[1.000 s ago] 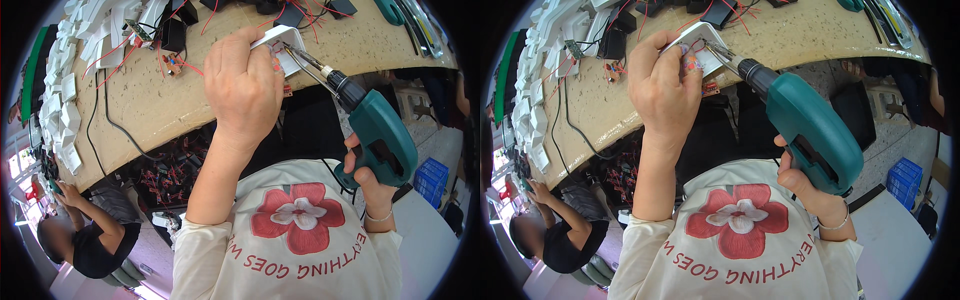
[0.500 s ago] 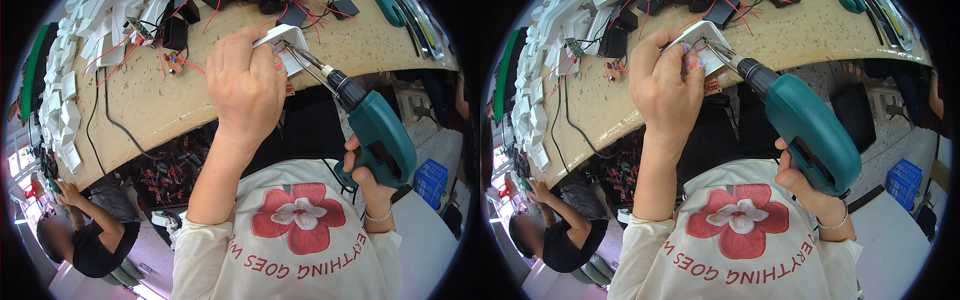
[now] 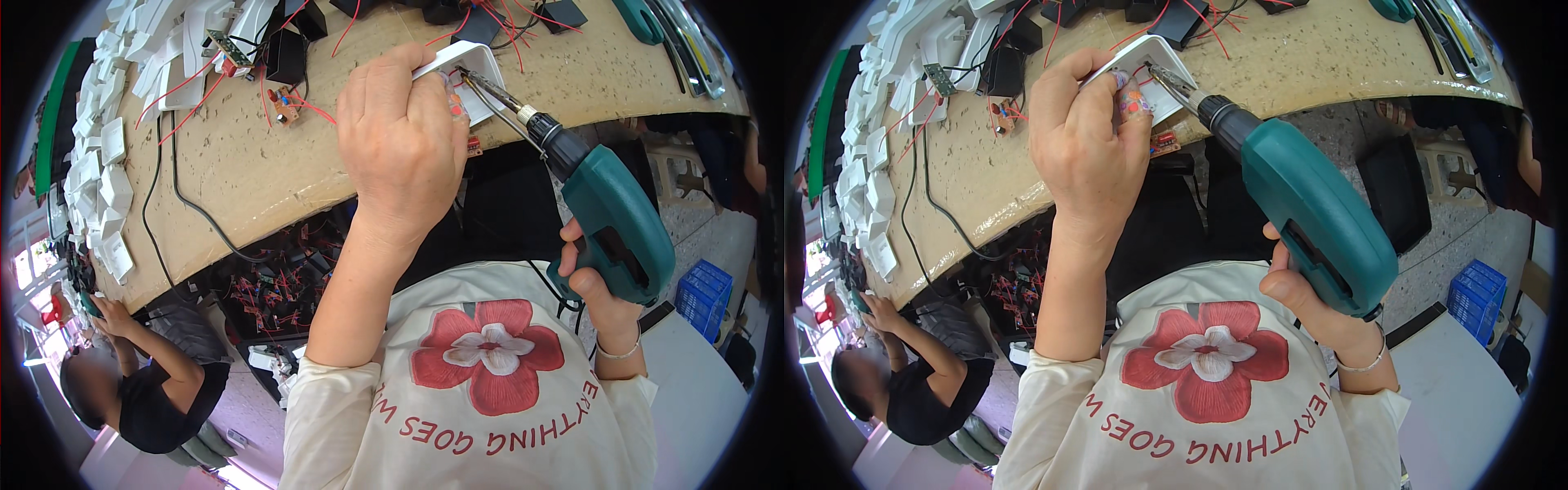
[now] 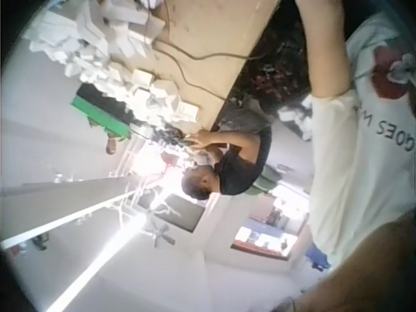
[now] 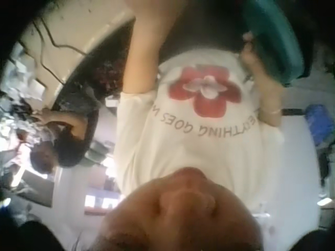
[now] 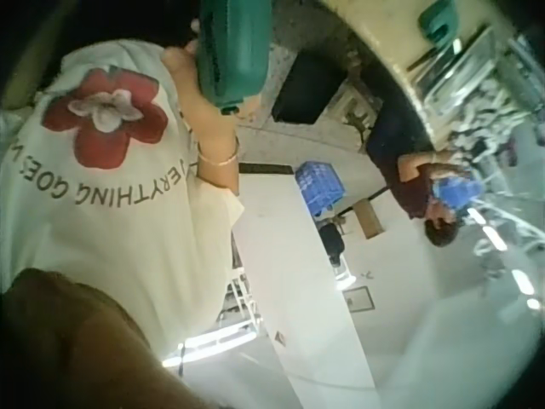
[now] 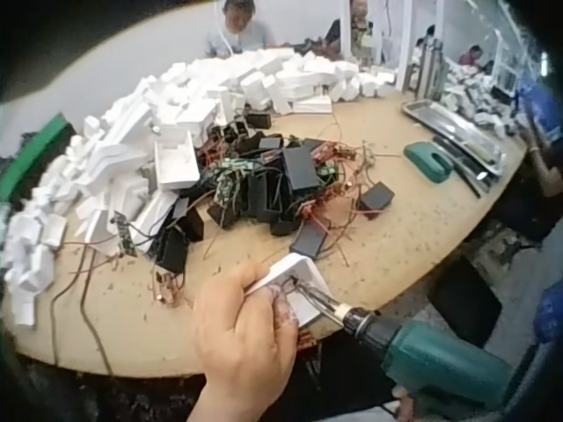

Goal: Soldering wires onto components inside small white plastic enclosures.

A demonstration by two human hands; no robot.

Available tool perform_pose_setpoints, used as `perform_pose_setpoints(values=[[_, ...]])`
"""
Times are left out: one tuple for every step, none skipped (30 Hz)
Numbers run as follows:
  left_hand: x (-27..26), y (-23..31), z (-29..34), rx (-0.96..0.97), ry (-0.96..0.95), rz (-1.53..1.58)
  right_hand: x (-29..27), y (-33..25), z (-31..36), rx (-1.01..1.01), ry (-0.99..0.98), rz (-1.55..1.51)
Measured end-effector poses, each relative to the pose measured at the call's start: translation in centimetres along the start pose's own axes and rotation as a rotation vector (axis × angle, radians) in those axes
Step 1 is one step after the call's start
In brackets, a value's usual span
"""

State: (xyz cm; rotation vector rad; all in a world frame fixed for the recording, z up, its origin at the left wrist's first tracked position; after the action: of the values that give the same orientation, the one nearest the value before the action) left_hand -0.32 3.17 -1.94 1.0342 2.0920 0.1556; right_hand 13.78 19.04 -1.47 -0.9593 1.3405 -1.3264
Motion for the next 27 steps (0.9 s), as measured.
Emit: perform_pose_setpoints(values=[[-0.1, 0.0, 0.0, -0.009, 0.001, -0.009, 0.0, 0.1, 0.0, -0.011, -0.008, 0.021], [0.0, 0.0, 0.0, -0.007, 0.003, -0.009, 0.0, 0.0, 0.0, -0.013, -0.008, 0.021], [0.2, -0.2, 0.1, -0.003, 0.003, 0.0, 0.0, -0.1, 0.0, -0.019, -0.007, 0.013], [0.3, -0.2, 0.2, 0.001, 0.002, 0.009, 0.1, -0.1, 0.0, -0.023, -0.007, 0.005], [0.3, -0.2, 0.1, 0.003, 0.004, 0.009, 0.0, -0.1, -0.1, -0.025, -0.007, 0.005], [0.2, -0.2, 0.1, 0.002, 0.005, 0.013, 0.0, -0.3, -0.2, -0.08, -0.041, -0.026], [0.2, -0.2, 0.1, 0.0, 0.005, 0.017, 0.1, -0.5, -0.2, -0.134, -0.076, -0.057], [0.2, -0.2, 0.0, 0.0, 0.005, 0.017, 0.1, -0.6, -0.2, -0.134, -0.076, -0.057], [0.2, -0.3, 0.0, 0.002, 0.007, 0.013, 0.2, -0.7, -0.2, -0.111, -0.072, -0.076], [0.2, -0.3, 0.0, 0.003, 0.009, 0.009, 0.2, -0.7, -0.2, -0.087, -0.069, -0.094], [0.2, -0.3, -0.1, 0.002, 0.008, 0.011, 0.2, -0.6, -0.1, -0.086, -0.068, -0.093], [0.1, -0.2, -0.2, -0.001, 0.013, 0.002, 0.0, -0.6, -0.1, -0.082, -0.071, -0.08], [0.1, -0.2, -0.3, -0.005, 0.019, -0.007, 0.0, -0.5, 0.0, -0.078, -0.074, -0.067], [0.1, -0.2, -0.3, -0.005, 0.018, -0.007, 0.0, -0.5, 0.1, -0.078, -0.074, -0.068], [0.1, -0.2, -0.3, -0.004, 0.021, -0.007, -0.1, -0.5, 0.3, -0.084, -0.055, -0.097], [0.1, -0.2, -0.3, -0.002, 0.024, -0.007, -0.2, -0.5, 0.3, -0.09, -0.036, -0.127], [0.1, -0.3, -0.2, -0.003, 0.024, -0.01, -0.3, -0.3, 0.5, -0.09, -0.038, -0.129], [0.1, -0.4, -0.1, -0.01, 0.016, 0.002, -0.5, -0.2, 0.6, -0.133, -0.054, -0.11], [0.1, -0.5, -0.1, -0.016, 0.009, 0.014, -0.6, -0.3, 0.7, -0.176, -0.069, -0.091], [0.2, -0.6, 0.0, -0.017, 0.008, 0.013, -0.3, -0.4, 0.8, -0.176, -0.071, -0.092], [0.2, -0.7, 0.1, -0.017, 0.011, 0.02, -0.1, -0.5, 0.9, -0.139, 0.02, -0.086], [0.2, -0.7, 0.0, -0.016, 0.014, 0.026, -0.2, -0.4, 0.9, -0.103, 0.11, -0.081], [0.1, -0.7, 0.1, -0.017, 0.014, 0.025, -0.3, -0.4, 1.0, -0.103, 0.109, -0.081], [0.1, -0.7, 0.1, -0.025, 0.014, 0.025, -0.4, -0.4, 1.0, -0.127, 0.118, -0.096], [0.0, -0.7, 0.1, -0.032, 0.014, 0.025, -0.5, -0.5, 1.1, -0.151, 0.128, -0.112], [0.0, -0.7, 0.1, -0.031, 0.014, 0.026, -0.5, -0.3, 1.0, -0.152, 0.129, -0.112], [0.1, -0.7, 0.2, -0.032, 0.012, 0.026, -0.5, -0.2, 0.9, -0.176, 0.156, -0.16]])
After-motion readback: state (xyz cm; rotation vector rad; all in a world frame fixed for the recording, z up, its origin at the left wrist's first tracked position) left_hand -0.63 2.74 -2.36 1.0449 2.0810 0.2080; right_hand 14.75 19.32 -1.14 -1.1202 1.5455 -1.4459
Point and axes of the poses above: each hand's wrist, its own z-axis away from the middle knuckle, its own x-axis out of the palm, y = z × x, the point moved 4 cm from there along -z, towards the middle knuckle, and after that the axes turned 8 degrees about -x, right-handed, at the moved point
